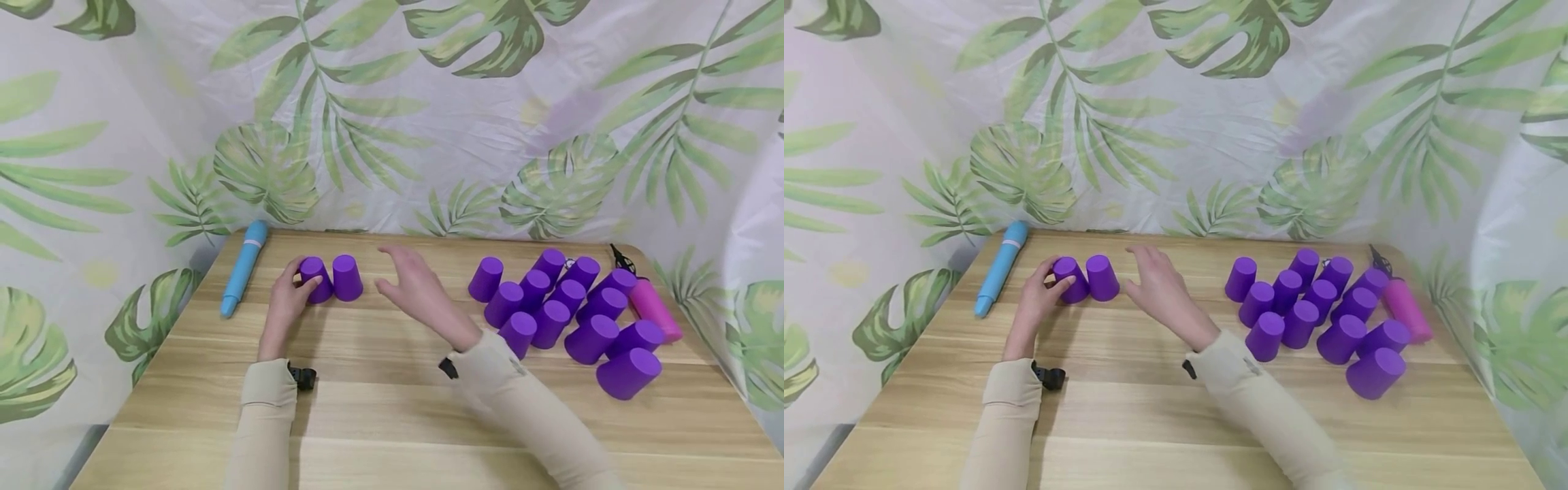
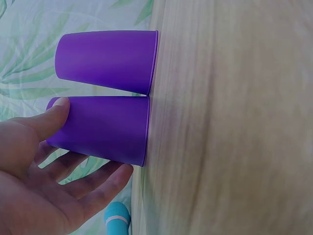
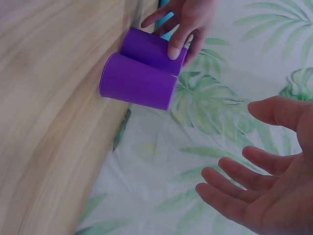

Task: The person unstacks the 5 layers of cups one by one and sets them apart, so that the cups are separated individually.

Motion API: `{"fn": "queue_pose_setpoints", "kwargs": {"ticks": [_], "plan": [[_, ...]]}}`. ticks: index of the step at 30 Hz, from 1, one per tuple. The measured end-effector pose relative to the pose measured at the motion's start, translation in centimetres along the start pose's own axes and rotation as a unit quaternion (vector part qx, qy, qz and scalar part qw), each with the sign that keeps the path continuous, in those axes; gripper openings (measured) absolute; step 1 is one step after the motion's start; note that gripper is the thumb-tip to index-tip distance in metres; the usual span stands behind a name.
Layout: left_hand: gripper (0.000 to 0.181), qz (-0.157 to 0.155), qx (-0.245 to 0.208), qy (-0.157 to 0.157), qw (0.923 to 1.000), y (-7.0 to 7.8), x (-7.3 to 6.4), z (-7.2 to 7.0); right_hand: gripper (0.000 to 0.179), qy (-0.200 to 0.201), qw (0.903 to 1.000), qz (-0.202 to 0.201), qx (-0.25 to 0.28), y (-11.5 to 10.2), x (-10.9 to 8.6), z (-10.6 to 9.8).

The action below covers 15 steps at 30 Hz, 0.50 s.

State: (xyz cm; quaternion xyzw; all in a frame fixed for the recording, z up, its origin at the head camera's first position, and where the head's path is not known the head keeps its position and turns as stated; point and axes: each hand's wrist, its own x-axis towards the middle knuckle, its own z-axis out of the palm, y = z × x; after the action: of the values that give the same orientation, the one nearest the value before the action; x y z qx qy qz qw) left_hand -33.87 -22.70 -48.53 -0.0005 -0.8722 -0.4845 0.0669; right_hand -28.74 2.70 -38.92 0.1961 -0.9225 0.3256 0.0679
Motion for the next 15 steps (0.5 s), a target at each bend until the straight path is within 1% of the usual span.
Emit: {"fn": "queue_pose_setpoints", "kwargs": {"ticks": [4,8,12,15], "plan": [[0.057,-0.003,0.002,0.000,1.0000,0.1,0.1,0.0,0.067,-0.035,0.9991,0.021,-0.011,-0.6,3.1,1.4],[0.058,-0.001,0.004,-0.002,1.0000,0.1,0.1,0.0,0.073,-0.065,0.9974,0.029,-0.007,-0.4,5.5,3.2],[0.058,0.002,0.003,-0.004,1.0000,0.1,0.1,0.1,0.078,-0.089,0.9953,0.038,-0.002,-0.2,7.0,5.0],[0.058,-0.001,0.000,-0.003,1.0000,0.0,0.0,0.1,0.076,-0.088,0.9947,0.053,0.001,-0.2,7.6,6.5]]}}
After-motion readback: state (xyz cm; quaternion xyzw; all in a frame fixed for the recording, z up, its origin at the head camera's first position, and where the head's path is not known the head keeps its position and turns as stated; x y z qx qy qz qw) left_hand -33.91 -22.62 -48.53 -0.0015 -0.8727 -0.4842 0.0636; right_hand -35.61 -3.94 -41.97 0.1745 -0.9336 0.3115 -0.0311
